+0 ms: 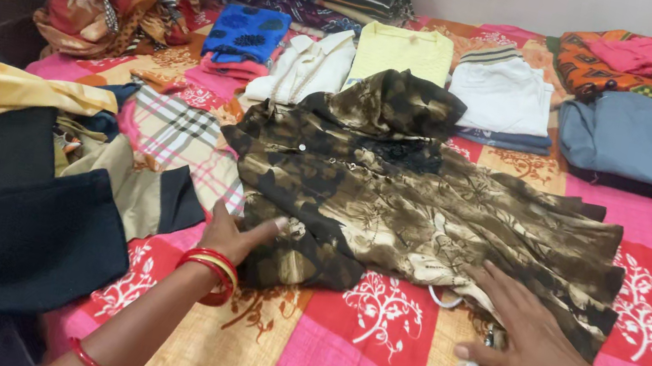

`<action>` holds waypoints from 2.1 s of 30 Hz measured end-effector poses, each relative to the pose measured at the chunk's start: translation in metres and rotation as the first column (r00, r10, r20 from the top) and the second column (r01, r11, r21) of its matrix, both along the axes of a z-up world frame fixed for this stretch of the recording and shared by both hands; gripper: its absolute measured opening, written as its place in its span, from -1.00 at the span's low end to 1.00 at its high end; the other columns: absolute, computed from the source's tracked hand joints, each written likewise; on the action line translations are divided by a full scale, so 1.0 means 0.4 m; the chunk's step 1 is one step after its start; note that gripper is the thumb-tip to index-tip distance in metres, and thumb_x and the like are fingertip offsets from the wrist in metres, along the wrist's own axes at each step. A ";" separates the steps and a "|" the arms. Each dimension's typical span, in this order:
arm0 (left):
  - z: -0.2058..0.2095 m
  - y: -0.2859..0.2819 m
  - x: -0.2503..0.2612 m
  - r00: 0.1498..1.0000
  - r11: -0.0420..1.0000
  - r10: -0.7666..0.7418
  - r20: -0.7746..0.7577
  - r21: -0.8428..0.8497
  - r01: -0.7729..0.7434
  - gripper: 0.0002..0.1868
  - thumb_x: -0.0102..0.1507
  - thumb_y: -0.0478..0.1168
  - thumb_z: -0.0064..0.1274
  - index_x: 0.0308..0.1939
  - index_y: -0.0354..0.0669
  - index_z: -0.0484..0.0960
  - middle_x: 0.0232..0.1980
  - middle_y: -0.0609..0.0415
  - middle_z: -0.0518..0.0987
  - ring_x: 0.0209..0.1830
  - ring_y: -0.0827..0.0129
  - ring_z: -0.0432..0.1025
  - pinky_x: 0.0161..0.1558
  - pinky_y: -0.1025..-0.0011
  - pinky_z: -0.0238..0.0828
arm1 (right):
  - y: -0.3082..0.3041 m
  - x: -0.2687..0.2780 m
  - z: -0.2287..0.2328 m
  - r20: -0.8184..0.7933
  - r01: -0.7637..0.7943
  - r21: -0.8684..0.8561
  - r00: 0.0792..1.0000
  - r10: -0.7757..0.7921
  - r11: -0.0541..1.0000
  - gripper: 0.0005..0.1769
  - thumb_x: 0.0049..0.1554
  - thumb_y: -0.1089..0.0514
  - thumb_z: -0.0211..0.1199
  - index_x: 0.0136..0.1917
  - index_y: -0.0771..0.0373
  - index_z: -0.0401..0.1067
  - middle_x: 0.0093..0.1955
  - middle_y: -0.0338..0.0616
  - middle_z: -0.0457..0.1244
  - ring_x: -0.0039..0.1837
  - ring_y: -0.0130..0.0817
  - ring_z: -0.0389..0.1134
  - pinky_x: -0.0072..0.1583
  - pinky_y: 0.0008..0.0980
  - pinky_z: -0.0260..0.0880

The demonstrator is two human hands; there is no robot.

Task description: The person folds a patterned long-sleeved shirt, a pair of blue shorts, and a beige t-shirt on a bed. Each item is smoothed, folded into a compact rectangle, and placed in a growing stack of folded clothes.

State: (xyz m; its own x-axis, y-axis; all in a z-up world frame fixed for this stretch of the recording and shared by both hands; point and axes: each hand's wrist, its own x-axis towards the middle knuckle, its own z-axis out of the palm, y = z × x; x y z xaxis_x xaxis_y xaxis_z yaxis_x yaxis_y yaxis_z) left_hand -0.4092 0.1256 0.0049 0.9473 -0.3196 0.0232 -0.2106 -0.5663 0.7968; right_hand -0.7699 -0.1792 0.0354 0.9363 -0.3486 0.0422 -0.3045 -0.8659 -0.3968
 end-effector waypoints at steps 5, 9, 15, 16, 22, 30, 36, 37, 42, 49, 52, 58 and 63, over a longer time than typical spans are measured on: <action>0.002 0.053 -0.075 0.946 0.951 -0.275 0.174 0.196 0.240 0.09 -0.20 0.09 0.55 0.22 -0.44 0.36 0.13 -0.30 0.57 0.16 0.00 0.50 0.16 0.21 0.42 | -0.012 -0.173 -0.040 -0.121 0.390 -0.353 0.882 -0.455 0.851 -0.03 -0.03 -0.23 0.34 0.57 -0.06 0.08 0.41 -0.20 0.22 0.44 -0.12 0.26 0.44 -0.18 0.34; 0.079 0.101 -0.020 0.958 0.952 -0.176 0.226 0.286 0.107 -0.49 -0.02 -0.17 0.45 0.00 -0.15 0.73 -0.17 -0.13 0.67 -0.15 0.11 0.58 -0.03 0.20 0.49 | -0.074 -0.221 0.000 -0.017 0.431 -0.470 0.868 -0.496 0.771 -0.50 0.12 0.09 0.18 0.35 -0.11 0.39 0.23 -0.19 0.37 0.24 -0.15 0.42 0.21 -0.14 0.48; 0.291 0.345 0.063 0.924 0.958 -0.272 -0.267 -0.165 0.235 -0.61 0.05 -0.39 0.27 -0.03 -0.17 0.68 -0.50 0.11 0.55 -0.68 0.43 0.18 -0.62 0.42 0.06 | -0.172 -0.374 0.130 0.286 0.491 -0.544 0.871 -0.399 0.681 -0.62 0.11 0.16 0.18 0.18 -0.10 0.55 0.10 -0.26 0.44 0.19 -0.21 0.43 0.20 -0.20 0.45; 0.320 0.406 0.063 0.897 0.960 -0.259 -0.359 0.008 0.280 -0.66 0.09 -0.31 0.26 -0.03 -0.11 0.73 -0.57 0.08 0.41 -0.71 0.41 0.13 -0.65 0.41 0.01 | -0.168 -0.394 0.127 0.269 0.452 -0.521 0.892 -0.363 0.724 -0.64 0.11 0.11 0.20 0.18 -0.08 0.56 0.09 -0.25 0.44 0.19 -0.22 0.43 0.20 -0.20 0.46; 0.307 0.527 0.057 0.793 0.683 -0.294 -0.533 0.464 0.565 -0.50 0.12 0.00 0.48 -0.14 -0.42 0.81 -0.42 -0.01 0.56 -0.57 0.34 0.36 -0.51 0.33 0.24 | -0.197 -0.483 0.038 -0.407 0.290 0.300 0.901 -0.153 0.909 -0.52 0.08 -0.19 0.28 0.16 0.04 0.65 0.05 -0.18 0.46 0.16 -0.26 0.45 0.23 -0.26 0.47; 0.195 0.196 0.180 0.917 0.798 -0.393 0.071 0.522 0.302 -0.37 0.11 0.27 0.18 -0.01 -0.15 0.79 -0.05 -0.08 0.78 -0.04 0.18 0.66 0.10 0.26 0.52 | -0.394 -0.387 -0.055 -0.077 0.561 0.442 0.801 -0.594 0.700 -0.33 0.11 -0.28 0.25 0.29 0.22 0.58 0.10 0.05 0.46 0.15 -0.17 0.44 0.20 -0.20 0.42; 0.146 -0.105 0.303 0.930 0.960 -0.272 0.247 0.137 0.244 -0.50 0.12 0.10 0.23 -0.05 -0.21 0.73 -0.11 -0.08 0.74 -0.10 0.16 0.64 0.00 0.25 0.54 | -0.581 -0.216 -0.164 0.050 0.662 0.329 0.700 -0.712 0.674 0.11 -0.04 -0.39 0.37 0.52 0.41 0.27 0.24 0.34 0.35 0.20 0.12 0.45 0.26 -0.05 0.38; 0.140 -0.149 0.322 0.920 0.960 -0.266 0.289 0.163 0.227 -0.44 0.11 0.11 0.24 0.00 -0.24 0.70 -0.05 -0.12 0.72 -0.04 0.13 0.63 0.05 0.25 0.52 | -0.611 -0.184 -0.187 0.086 0.667 0.286 0.697 -0.711 0.688 0.20 -0.07 -0.42 0.39 0.54 0.47 0.22 0.26 0.42 0.33 0.23 0.14 0.44 0.29 -0.06 0.36; 0.090 -0.345 0.370 0.885 0.932 -0.189 0.425 0.361 0.026 -0.02 0.06 0.31 0.32 0.32 -0.31 0.43 0.32 -0.36 0.45 0.29 -0.15 0.38 0.26 0.10 0.34 | -0.720 -0.021 -0.228 0.036 0.767 0.132 0.630 -0.776 0.628 0.37 -0.16 -0.45 0.52 0.54 0.57 0.11 0.29 0.60 0.24 0.27 0.37 0.35 0.24 0.08 0.34; 0.057 -0.472 0.452 0.994 0.874 -0.051 0.093 0.485 -0.001 0.48 -0.26 0.45 0.54 0.38 -0.48 0.15 0.37 -0.41 0.28 0.30 -0.16 0.30 0.18 0.03 0.33 | -0.676 0.072 -0.213 -0.160 0.745 0.442 0.614 -0.773 0.500 0.00 -0.17 -0.27 0.51 0.34 0.45 0.44 0.27 0.29 0.40 0.27 0.16 0.48 0.30 0.00 0.41; 0.054 -0.440 0.501 0.977 0.800 -0.207 -0.041 0.568 0.193 0.10 -0.17 0.35 0.44 0.11 -0.56 0.61 0.08 -0.31 0.66 0.03 0.05 0.60 0.09 0.19 0.54 | -0.695 0.066 -0.220 -0.416 0.713 0.385 0.701 -0.580 0.586 -0.19 -0.01 -0.29 0.50 0.16 0.49 0.53 0.13 0.31 0.38 0.18 0.16 0.44 0.27 0.00 0.34; 0.166 -0.415 0.550 0.973 0.938 -0.227 0.035 0.276 0.209 -0.46 0.07 0.04 0.32 -0.03 -0.29 0.67 -0.07 -0.15 0.68 -0.14 0.13 0.57 -0.08 0.18 0.48 | -0.811 0.034 -0.245 -0.040 0.424 0.767 0.781 -0.623 0.482 -0.21 -0.08 -0.20 0.39 0.29 0.34 0.51 0.27 0.08 0.43 0.30 -0.17 0.41 0.34 -0.16 0.29; 0.432 -0.531 0.570 0.945 0.935 -0.176 -0.275 -0.348 0.073 -0.71 0.25 -0.12 0.16 -0.10 -0.28 0.66 -0.18 -0.06 0.63 -0.26 0.14 0.50 -0.19 0.15 0.46 | -0.806 -0.003 -0.248 -0.021 0.434 0.734 0.783 -0.621 0.523 -0.25 -0.03 -0.16 0.37 0.32 0.29 0.49 0.30 0.02 0.40 0.34 -0.22 0.36 0.37 -0.19 0.26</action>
State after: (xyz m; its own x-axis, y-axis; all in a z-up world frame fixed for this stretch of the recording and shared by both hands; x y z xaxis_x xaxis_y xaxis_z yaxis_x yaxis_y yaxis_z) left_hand -0.1814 -0.0868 0.1775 0.8792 -0.4587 -0.1286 0.0132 -0.2463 0.9691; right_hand -0.7710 -0.5015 -0.0639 0.5634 -0.7885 -0.2468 -0.4381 -0.0318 -0.8984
